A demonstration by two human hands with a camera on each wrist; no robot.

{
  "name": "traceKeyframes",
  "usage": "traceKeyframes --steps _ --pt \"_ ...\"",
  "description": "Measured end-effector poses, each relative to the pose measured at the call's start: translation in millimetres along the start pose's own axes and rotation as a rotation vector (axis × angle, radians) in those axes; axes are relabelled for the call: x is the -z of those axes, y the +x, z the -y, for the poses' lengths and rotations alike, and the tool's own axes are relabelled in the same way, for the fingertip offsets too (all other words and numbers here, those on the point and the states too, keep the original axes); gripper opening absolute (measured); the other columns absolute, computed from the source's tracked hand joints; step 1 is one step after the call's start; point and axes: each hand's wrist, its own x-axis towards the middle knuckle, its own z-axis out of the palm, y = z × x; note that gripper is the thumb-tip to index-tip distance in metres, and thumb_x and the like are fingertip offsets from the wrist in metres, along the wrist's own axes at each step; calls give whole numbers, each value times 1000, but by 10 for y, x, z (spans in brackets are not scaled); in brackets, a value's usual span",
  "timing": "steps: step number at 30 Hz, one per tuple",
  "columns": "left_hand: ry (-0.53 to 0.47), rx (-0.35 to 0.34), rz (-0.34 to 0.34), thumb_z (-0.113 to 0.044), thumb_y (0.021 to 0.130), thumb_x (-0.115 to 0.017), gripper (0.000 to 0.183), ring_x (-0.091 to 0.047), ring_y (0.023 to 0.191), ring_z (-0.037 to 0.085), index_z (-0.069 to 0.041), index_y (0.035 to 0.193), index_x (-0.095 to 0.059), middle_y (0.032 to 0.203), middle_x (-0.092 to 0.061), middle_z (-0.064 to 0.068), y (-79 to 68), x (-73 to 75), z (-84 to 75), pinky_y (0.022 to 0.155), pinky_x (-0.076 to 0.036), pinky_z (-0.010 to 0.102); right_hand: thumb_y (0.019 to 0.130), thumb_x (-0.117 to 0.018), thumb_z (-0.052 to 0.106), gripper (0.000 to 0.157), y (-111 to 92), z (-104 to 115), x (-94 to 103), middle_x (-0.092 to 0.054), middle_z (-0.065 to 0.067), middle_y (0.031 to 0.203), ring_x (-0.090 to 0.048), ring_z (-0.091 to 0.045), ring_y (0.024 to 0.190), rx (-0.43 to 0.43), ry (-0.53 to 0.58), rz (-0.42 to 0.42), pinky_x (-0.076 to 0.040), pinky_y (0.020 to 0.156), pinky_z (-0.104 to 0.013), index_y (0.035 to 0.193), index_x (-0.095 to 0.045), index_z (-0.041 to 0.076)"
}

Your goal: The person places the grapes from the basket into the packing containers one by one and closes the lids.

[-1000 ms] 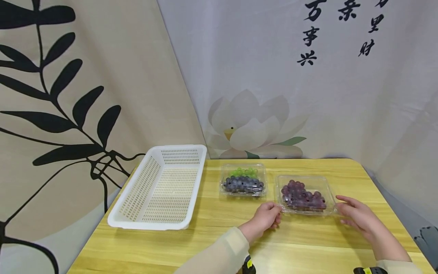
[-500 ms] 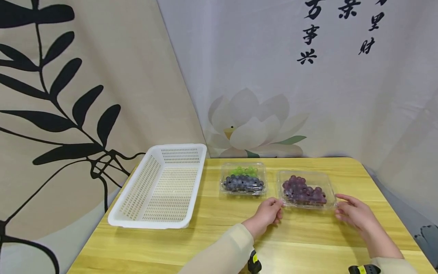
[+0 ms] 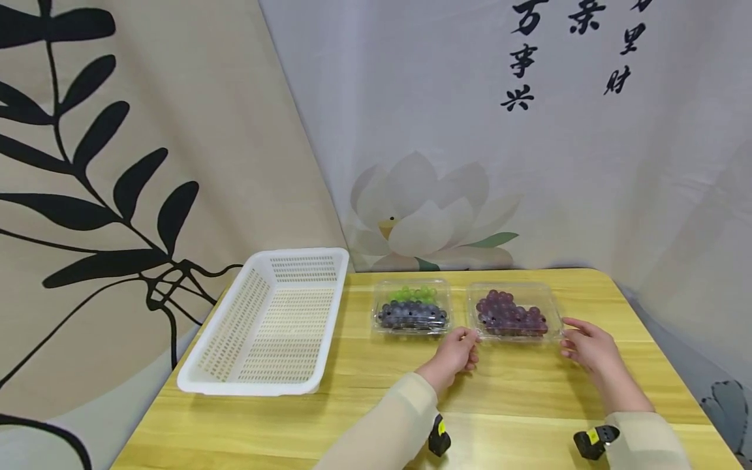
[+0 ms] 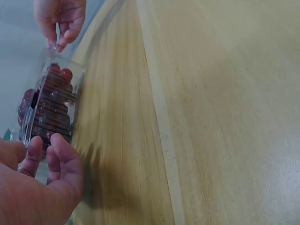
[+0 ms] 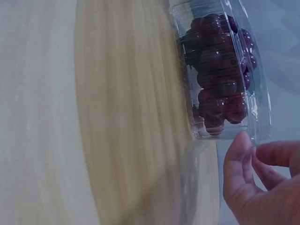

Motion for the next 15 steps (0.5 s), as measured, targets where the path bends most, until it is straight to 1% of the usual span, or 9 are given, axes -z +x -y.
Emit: traceKeyframes --steps 2,6,8,12,15 --pt "-2 2 1 -18 97 -52 23 -44 51 10 1 92 -63 67 -49 2 7 6 -5 43 -36 17 100 -39 15 47 5 11 -18 -56 17 84 -60 -2 74 -8 -10 -16 -57 68 -25 143 -30 -3" --pt "5 0 1 -20 97 -52 23 -45 52 10 0 92 -64 68 -50 1 17 6 -3 44 -37 17 100 -39 15 41 16 10 -20 -56 17 83 -60 -2 73 -18 -3 -32 -57 68 -25 140 -36 1" --pt "4 -3 -3 -21 97 -53 24 -46 53 11 0 91 -64 69 -50 2 18 7 2 45 -37 18 101 -38 15 42 24 5 -18 -56 17 83 -60 -2 73 -19 -5 -30 -56 68 -25 140 -35 1" --pt "16 -4 -12 -23 97 -53 23 -48 55 12 -4 90 -62 70 -50 2 0 8 11 45 -38 19 101 -37 17 47 36 -3 -15 -56 17 84 -60 -2 74 -25 -35 -26 -56 67 -26 143 -30 -3" --pt "30 0 -14 -20 96 -54 17 -48 55 12 -7 88 -61 69 -51 2 -43 2 8 44 -38 19 102 -36 18 49 37 -13 -5 -55 19 85 -60 -2 74 -31 -61 -32 -56 67 -26 145 -27 -5"
